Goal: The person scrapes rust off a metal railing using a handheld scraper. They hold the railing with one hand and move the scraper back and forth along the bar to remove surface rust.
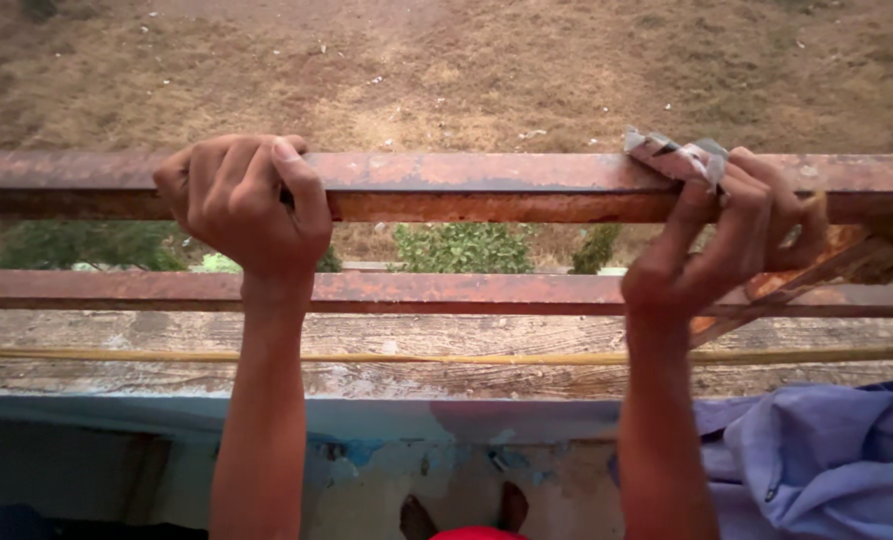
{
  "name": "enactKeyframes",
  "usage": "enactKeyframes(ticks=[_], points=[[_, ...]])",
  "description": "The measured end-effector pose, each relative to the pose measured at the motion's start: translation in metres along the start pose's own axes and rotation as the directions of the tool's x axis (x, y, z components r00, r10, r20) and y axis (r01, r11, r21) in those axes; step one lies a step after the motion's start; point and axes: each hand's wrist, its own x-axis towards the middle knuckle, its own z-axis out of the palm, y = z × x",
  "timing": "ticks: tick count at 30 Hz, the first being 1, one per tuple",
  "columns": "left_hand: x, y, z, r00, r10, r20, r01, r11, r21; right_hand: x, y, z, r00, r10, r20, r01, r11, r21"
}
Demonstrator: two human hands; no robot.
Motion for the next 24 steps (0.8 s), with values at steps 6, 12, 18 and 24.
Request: enactKeyframes(ticks=[6,12,18,24], points=[[-0.001,-0.003,-0.001,1.0,0.004,0.009,-0.004,1.0,-0.024,-0.026,-0.073,0.043,0.999,0.029,0.014,-0.029,1.0,0.003],[-0.004,-0.007,-0.004,0.996,0.005,0.083,-0.004,1.0,-0.008,-0.022,-0.048,0.027,0.994,-0.089,0.061,0.093,0.993,-0.072],[0.002,-0.003,-0.003,0.996,-0.042,0.073,0.042,0.999,-0.002,0.009,-0.032,-0.007,0.999,0.007,0.041,-0.012,0.993,0.12],[0.005,0.003,-0.012,0.992,-0.065,0.109,0.07,0.997,-0.039,-0.019,-0.096,0.049,0.991,-0.115,0.071,0.107,0.988,0.11]])
